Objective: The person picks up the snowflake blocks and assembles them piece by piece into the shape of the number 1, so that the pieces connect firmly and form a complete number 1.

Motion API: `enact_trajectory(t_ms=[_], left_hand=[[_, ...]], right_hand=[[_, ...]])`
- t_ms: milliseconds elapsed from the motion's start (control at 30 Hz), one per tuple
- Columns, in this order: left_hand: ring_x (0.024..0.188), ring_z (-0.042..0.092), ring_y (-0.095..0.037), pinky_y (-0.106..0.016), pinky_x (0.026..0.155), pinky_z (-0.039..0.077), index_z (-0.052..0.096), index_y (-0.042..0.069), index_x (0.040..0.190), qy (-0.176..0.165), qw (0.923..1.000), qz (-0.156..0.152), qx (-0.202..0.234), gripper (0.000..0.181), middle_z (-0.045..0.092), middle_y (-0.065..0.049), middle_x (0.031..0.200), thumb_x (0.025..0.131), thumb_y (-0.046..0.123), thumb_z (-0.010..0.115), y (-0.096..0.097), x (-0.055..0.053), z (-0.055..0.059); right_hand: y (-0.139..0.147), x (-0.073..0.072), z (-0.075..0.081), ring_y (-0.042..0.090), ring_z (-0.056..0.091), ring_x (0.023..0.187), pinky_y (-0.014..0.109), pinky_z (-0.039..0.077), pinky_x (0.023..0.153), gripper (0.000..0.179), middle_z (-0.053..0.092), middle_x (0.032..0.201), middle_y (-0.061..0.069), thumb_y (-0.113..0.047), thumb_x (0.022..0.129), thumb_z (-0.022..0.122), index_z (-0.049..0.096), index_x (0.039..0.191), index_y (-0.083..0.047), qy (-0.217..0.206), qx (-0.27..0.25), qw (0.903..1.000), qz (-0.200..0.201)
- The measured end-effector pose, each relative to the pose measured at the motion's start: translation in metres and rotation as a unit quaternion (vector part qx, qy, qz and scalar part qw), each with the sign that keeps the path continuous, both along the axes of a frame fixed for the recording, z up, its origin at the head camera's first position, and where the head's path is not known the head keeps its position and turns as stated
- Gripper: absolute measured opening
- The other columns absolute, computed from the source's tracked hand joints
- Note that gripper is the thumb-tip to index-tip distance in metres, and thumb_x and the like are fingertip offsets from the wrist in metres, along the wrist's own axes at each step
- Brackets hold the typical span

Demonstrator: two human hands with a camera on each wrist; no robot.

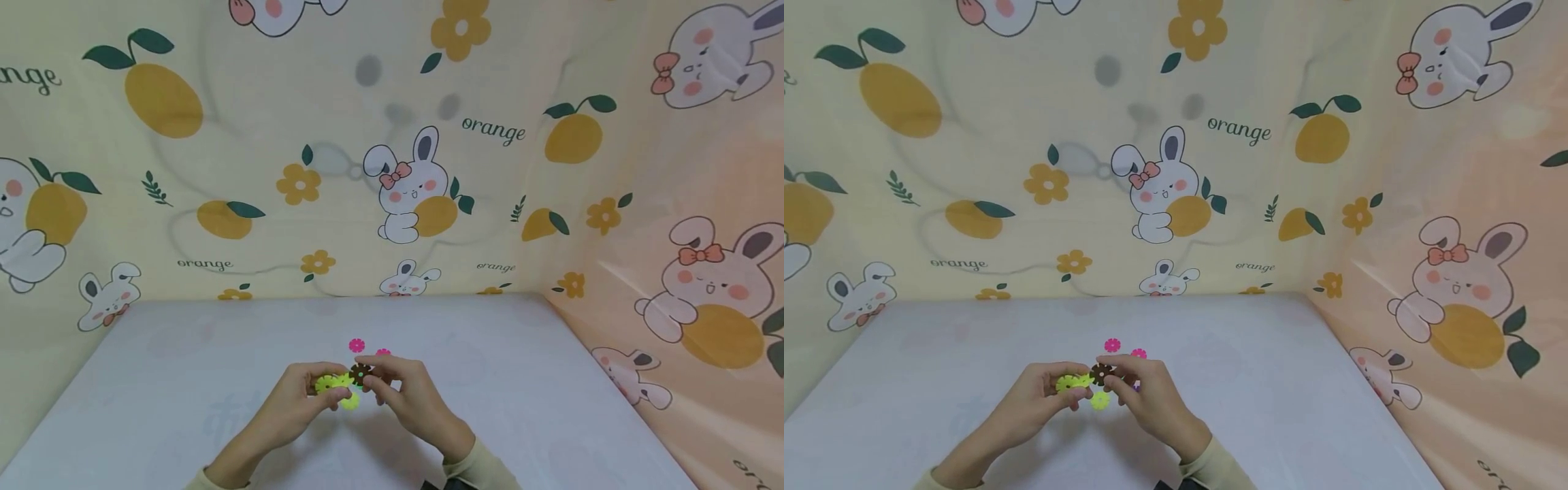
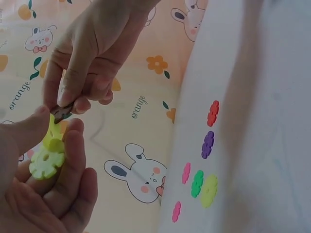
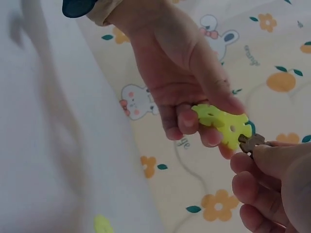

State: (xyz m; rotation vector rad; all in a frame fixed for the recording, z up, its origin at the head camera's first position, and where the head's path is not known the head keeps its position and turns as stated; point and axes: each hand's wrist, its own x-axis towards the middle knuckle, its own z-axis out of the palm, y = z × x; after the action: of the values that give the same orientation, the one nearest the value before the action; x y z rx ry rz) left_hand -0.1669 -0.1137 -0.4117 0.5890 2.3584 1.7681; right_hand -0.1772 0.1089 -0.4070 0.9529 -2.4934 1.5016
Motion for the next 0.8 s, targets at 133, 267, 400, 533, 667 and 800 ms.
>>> enact_trajectory(t_ms=[133, 267, 400, 533, 667, 800], left_hand=[[0.071, 0.066, -0.013, -0.023, 0.067, 0.052, 0.069, -0.001, 0.120, -0.009, 0.9998, 0.015, -0.007, 0.041, 0.074, -0.010, 0.097, 0.092, 0.027, 0.075, 0.000, 0.001, 0.002], [0.071, 0.066, -0.012, -0.023, 0.067, 0.052, 0.070, -0.001, 0.119, -0.017, 0.9996, 0.019, -0.006, 0.039, 0.074, -0.009, 0.095, 0.092, 0.027, 0.075, 0.000, 0.001, 0.003], [0.071, 0.066, -0.011, -0.023, 0.067, 0.052, 0.069, -0.002, 0.117, -0.005, 1.0000, 0.004, 0.000, 0.034, 0.074, -0.011, 0.093, 0.097, 0.025, 0.069, -0.001, 0.000, 0.003], [0.073, 0.066, -0.010, -0.024, 0.066, 0.051, 0.067, 0.000, 0.120, -0.002, 1.0000, -0.005, -0.001, 0.033, 0.073, -0.011, 0.093, 0.100, 0.026, 0.064, -0.001, 0.000, 0.004], [0.075, 0.065, -0.011, -0.024, 0.066, 0.049, 0.058, 0.005, 0.133, 0.003, 0.9999, 0.005, -0.009, 0.041, 0.073, -0.011, 0.100, 0.100, 0.028, 0.064, 0.001, 0.002, 0.004], [0.083, 0.067, -0.012, -0.023, 0.073, 0.052, 0.048, 0.009, 0.142, 0.019, 0.9995, 0.023, -0.006, 0.050, 0.072, -0.013, 0.113, 0.099, 0.026, 0.066, 0.004, 0.003, 0.003]], right_hand=[[-0.003, 0.002, -0.001, 0.006, 0.062, 0.064, 0.024, 0.056, 0.065, 0.028, 0.075, 0.084, 0.007, -0.011, 0.097, 0.067, 0.070, 0.125, -0.009, 0.013, -0.004, 0.9999, -0.004], [-0.004, 0.003, -0.003, 0.012, 0.066, 0.066, 0.024, 0.055, 0.070, 0.029, 0.074, 0.082, 0.008, -0.011, 0.097, 0.067, 0.070, 0.125, -0.007, 0.015, -0.012, 0.9998, -0.007], [-0.004, -0.001, -0.004, 0.012, 0.067, 0.067, 0.026, 0.057, 0.071, 0.030, 0.074, 0.082, 0.014, -0.010, 0.098, 0.065, 0.068, 0.127, -0.006, -0.017, -0.032, 0.9993, 0.013], [-0.002, -0.007, -0.005, 0.008, 0.066, 0.066, 0.030, 0.059, 0.070, 0.029, 0.072, 0.083, 0.023, -0.009, 0.099, 0.064, 0.066, 0.127, -0.005, -0.084, -0.074, 0.9928, 0.041], [0.000, -0.010, -0.007, 0.005, 0.065, 0.068, 0.024, 0.057, 0.067, 0.030, 0.069, 0.086, 0.031, -0.008, 0.099, 0.063, 0.063, 0.128, -0.001, -0.138, -0.111, 0.9826, 0.055], [0.001, -0.012, -0.009, 0.004, 0.066, 0.069, 0.019, 0.054, 0.065, 0.031, 0.068, 0.086, 0.030, -0.008, 0.099, 0.062, 0.062, 0.129, 0.002, -0.169, -0.131, 0.9754, 0.055]])
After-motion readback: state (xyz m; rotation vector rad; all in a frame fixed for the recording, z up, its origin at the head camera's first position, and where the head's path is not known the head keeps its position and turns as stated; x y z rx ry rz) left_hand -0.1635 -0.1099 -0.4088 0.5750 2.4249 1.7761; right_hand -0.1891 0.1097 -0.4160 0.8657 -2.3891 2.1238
